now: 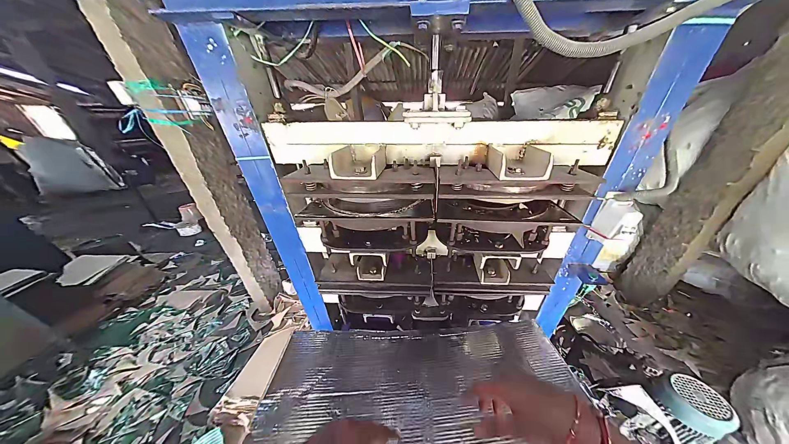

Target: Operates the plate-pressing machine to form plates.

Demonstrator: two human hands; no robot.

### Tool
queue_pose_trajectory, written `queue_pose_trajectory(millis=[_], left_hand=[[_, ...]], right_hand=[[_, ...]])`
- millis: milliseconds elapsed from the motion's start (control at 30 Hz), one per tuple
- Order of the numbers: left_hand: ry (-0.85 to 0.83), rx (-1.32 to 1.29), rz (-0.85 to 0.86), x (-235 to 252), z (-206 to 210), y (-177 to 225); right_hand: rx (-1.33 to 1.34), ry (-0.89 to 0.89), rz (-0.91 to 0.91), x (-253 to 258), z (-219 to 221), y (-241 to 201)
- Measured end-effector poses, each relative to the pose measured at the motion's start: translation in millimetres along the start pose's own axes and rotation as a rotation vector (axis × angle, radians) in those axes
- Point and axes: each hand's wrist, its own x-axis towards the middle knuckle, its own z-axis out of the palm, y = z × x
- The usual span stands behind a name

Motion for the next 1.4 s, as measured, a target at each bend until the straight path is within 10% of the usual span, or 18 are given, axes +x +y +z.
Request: queue_pose_trajectory(millis=[233, 433, 667, 800, 1067, 1233, 1400], left_hand=[[0.697, 0.379, 0.176, 65, -83, -30], [0.848, 0.243, 0.277, 107, -51, -45], [0.846, 0.221, 0.254, 118, -21, -82], [0.941, 0.353, 0.230, 135, -82, -76], [0.627, 0.484, -0.087, 222, -222, -91], [0.887, 0.552, 0.266, 201, -240, -104], [0.831, 0.734, 0.455, 139, -195, -30]], right_hand=[[-0.396, 1.070, 0.168, 69, -118, 33], [-0.235, 1.368, 0.505, 110, -191, 72], [-0.268, 1.436, 0.526, 112, -197, 83], [-0.337, 1.592, 0.316, 100, -198, 88], [-0.628, 1.118, 0.199, 92, -220, 111], [-0.799, 1.258, 0.114, 32, -202, 117], [-0.798, 1.291, 0.159, 44, -199, 89]])
